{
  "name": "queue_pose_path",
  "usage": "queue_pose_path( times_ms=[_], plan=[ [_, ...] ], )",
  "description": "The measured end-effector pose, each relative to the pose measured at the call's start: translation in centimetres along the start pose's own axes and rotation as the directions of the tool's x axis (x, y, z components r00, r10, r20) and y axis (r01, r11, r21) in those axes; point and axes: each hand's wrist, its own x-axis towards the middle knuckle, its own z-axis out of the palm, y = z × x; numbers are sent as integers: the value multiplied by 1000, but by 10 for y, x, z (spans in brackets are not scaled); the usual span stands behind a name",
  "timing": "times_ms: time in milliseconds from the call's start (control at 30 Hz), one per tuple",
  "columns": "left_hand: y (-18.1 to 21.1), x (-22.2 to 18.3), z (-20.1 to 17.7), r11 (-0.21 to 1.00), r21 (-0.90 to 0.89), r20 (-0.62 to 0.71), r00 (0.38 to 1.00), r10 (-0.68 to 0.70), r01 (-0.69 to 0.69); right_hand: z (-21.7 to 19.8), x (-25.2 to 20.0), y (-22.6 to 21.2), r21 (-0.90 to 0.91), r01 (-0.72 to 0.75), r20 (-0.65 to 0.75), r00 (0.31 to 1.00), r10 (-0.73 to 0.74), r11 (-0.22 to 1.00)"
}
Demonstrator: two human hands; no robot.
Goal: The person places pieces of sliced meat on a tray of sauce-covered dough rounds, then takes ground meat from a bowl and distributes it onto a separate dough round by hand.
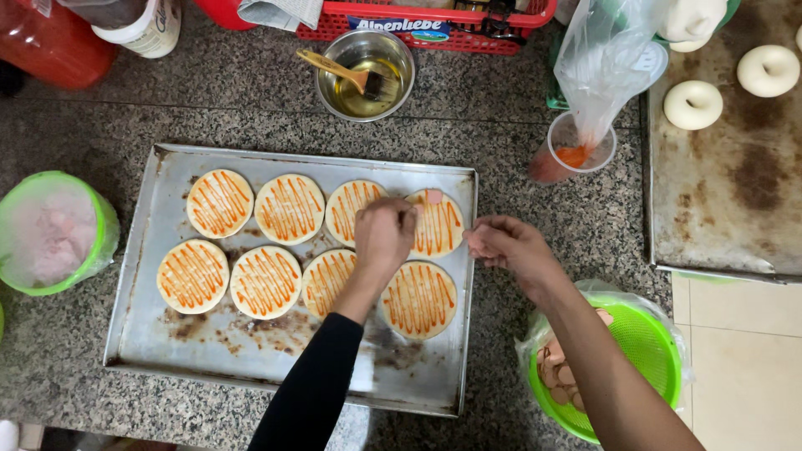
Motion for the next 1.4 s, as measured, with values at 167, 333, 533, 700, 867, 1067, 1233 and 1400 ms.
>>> queue_pose_path(
  times_ms=[167, 333, 533, 700, 867, 1067, 1233, 1400],
  plan=[
    [4, 4, 24, 999, 14, 160, 986, 38, -41, 0, 0, -1, 40, 10, 17, 1000, -11, 999],
    [4, 8, 30, 984, 161, 69, 996, 64, -74, -5, 5, 9, 44, 52, 55, 997, -55, 998],
    [0, 5, 36, 965, 236, 22, 993, 116, -118, -5, 9, 22, 28, 53, 78, 995, -55, 998],
    [1, 8, 36, 960, 263, 22, 995, 94, -96, -3, 11, 24, 2, 55, 41, 998, -55, 998],
    [13, 9, 22, 966, 232, -3, 993, 117, -113, 3, 5, 20, 38, 42, 15, 999, -42, 998],
    [36, -6, -10, 979, -191, 233, 972, -26, 72, 8, 2, 15, 89, 84, 48, 995, -88, 993],
    [45, -17, -19, 949, -315, 261, 961, 94, -7, 14, 0, 16, 64, 146, 103, 983, -152, 987],
    [34, -18, -20, 958, -145, 319, 928, -190, 246, 12, -1, 18, -6, 145, 97, 985, -144, 989]
  ],
)
